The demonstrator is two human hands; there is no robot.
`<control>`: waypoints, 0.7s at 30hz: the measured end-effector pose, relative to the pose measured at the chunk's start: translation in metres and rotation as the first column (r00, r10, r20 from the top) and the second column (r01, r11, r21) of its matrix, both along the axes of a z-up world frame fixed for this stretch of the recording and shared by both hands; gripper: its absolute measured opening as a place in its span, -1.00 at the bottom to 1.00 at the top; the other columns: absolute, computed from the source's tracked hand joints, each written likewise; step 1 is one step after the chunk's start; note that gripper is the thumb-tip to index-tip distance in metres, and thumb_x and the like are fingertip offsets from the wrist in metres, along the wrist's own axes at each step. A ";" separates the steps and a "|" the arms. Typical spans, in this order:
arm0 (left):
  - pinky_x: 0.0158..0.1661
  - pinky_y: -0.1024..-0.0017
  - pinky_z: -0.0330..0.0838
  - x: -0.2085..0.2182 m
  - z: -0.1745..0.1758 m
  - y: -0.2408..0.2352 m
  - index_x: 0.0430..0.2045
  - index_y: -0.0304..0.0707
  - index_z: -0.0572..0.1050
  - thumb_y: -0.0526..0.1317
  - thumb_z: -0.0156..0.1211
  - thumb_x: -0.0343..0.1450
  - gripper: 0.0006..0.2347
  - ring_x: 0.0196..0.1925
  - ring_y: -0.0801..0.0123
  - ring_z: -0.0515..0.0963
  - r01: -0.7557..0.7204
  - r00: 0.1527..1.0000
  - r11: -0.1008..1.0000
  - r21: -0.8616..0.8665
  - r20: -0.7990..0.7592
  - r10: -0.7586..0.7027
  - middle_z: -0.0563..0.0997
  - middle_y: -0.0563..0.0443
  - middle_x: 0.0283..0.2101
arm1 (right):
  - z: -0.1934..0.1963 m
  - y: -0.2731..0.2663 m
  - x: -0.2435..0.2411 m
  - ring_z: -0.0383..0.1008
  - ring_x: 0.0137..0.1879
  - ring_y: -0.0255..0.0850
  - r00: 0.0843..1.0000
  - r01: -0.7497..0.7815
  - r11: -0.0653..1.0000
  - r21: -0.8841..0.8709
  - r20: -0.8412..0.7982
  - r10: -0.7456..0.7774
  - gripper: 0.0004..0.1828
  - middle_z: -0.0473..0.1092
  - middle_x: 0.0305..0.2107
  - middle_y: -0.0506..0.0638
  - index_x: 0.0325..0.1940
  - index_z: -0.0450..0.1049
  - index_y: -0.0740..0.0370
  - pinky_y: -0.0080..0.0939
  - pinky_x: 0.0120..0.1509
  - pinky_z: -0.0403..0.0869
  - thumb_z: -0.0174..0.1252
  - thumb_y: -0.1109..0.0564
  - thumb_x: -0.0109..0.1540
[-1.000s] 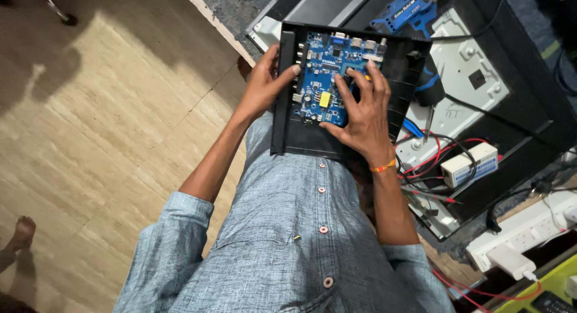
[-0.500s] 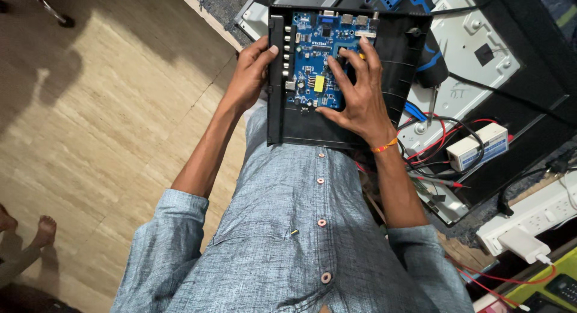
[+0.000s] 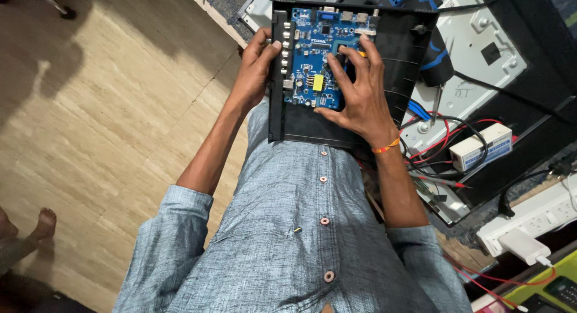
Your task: The person uses a pair of blue-handled pliers to repeatedly cut and remove sections from a black plastic frame. After finishing the cutting, the person places the frame on a workbench and handles a blue circuit board inside a black casing, adjusting its position.
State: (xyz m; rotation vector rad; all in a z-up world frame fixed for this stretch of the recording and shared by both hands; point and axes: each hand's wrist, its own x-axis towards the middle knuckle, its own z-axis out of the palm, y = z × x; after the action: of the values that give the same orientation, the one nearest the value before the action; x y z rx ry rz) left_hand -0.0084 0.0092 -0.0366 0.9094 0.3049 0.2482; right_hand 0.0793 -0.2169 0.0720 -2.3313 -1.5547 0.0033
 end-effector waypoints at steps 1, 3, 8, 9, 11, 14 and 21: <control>-0.22 0.52 0.51 -0.002 0.001 0.000 -0.10 -0.33 0.39 -0.28 0.03 0.57 -0.89 -0.22 0.59 0.55 0.003 1.000 1.000 -0.006 -0.010 -0.003 0.53 0.11 -0.21 | -0.001 -0.001 -0.002 -0.14 0.60 0.25 1.000 0.009 1.000 -0.006 -0.014 -0.009 0.17 0.15 0.36 0.22 0.49 0.34 0.21 0.35 0.62 0.12 0.62 -0.24 -0.10; -0.16 0.54 0.51 -0.002 0.001 0.000 -0.10 -0.32 0.40 -0.27 0.02 0.57 -0.88 -0.18 0.61 0.55 -0.001 1.000 1.000 0.014 0.009 0.000 0.55 0.12 -0.18 | -0.001 -0.005 -0.004 -0.14 0.60 0.26 1.000 0.015 1.000 0.023 -0.019 -0.015 0.14 0.15 0.35 0.22 0.48 0.35 0.22 0.36 0.62 0.12 0.64 -0.23 -0.07; -0.17 0.58 0.44 -0.001 -0.002 -0.003 -0.14 -0.32 0.41 -0.23 0.07 0.61 -0.88 -0.21 0.63 0.48 -0.043 0.999 0.994 0.097 -0.002 0.043 0.52 0.11 -0.22 | -0.001 -0.008 -0.005 -0.12 0.59 0.27 0.999 0.044 0.999 0.003 0.014 -0.044 0.12 0.16 0.34 0.22 0.45 0.39 0.21 0.37 0.62 0.12 0.63 -0.23 -0.09; -0.15 0.57 0.43 -0.001 -0.002 -0.003 -0.14 -0.32 0.41 -0.21 0.07 0.62 -0.87 -0.19 0.63 0.48 -0.043 0.999 0.993 0.110 0.009 0.042 0.52 0.12 -0.21 | -0.001 -0.008 -0.006 -0.12 0.58 0.28 0.999 0.041 0.999 0.011 0.010 -0.042 0.12 0.17 0.34 0.23 0.44 0.39 0.21 0.37 0.62 0.12 0.63 -0.23 -0.10; -0.16 0.57 0.43 -0.001 -0.001 -0.004 -0.14 -0.31 0.41 -0.18 0.07 0.61 -0.85 -0.20 0.63 0.48 -0.040 0.999 0.995 0.094 0.005 0.040 0.52 0.13 -0.21 | 0.002 -0.011 -0.007 -0.10 0.58 0.28 0.999 0.052 0.998 0.031 -0.012 -0.052 0.10 0.19 0.33 0.23 0.43 0.39 0.21 0.36 0.62 0.12 0.61 -0.25 -0.08; -0.19 0.56 0.46 -0.003 0.000 -0.007 -0.09 -0.26 0.39 -0.12 0.05 0.57 -0.80 -0.21 0.63 0.51 -0.058 0.997 0.997 0.055 -0.039 0.060 0.53 0.17 -0.21 | 0.012 -0.025 -0.009 -0.08 0.59 0.25 0.996 0.092 0.994 0.065 -0.004 -0.092 0.05 0.21 0.32 0.22 0.42 0.40 0.20 0.37 0.64 0.10 0.57 -0.35 0.00; -0.14 0.55 0.43 0.006 -0.019 -0.016 -0.15 -0.37 0.56 -0.03 -0.05 0.65 -0.66 -0.21 0.64 0.46 -0.156 0.986 0.960 0.231 -0.020 0.165 0.57 0.17 -0.27 | 0.053 -0.102 0.013 -0.07 0.60 0.20 0.869 0.407 0.873 0.270 0.180 -0.461 0.13 0.08 0.41 0.31 0.54 0.35 0.17 0.41 0.71 0.13 0.34 -0.60 0.13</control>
State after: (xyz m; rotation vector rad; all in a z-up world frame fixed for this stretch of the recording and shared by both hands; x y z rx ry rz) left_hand -0.0025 -0.0070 -0.0556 1.1196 0.3928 0.4221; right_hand 0.0924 -0.3186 0.1247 -2.5089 -1.0135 -0.5540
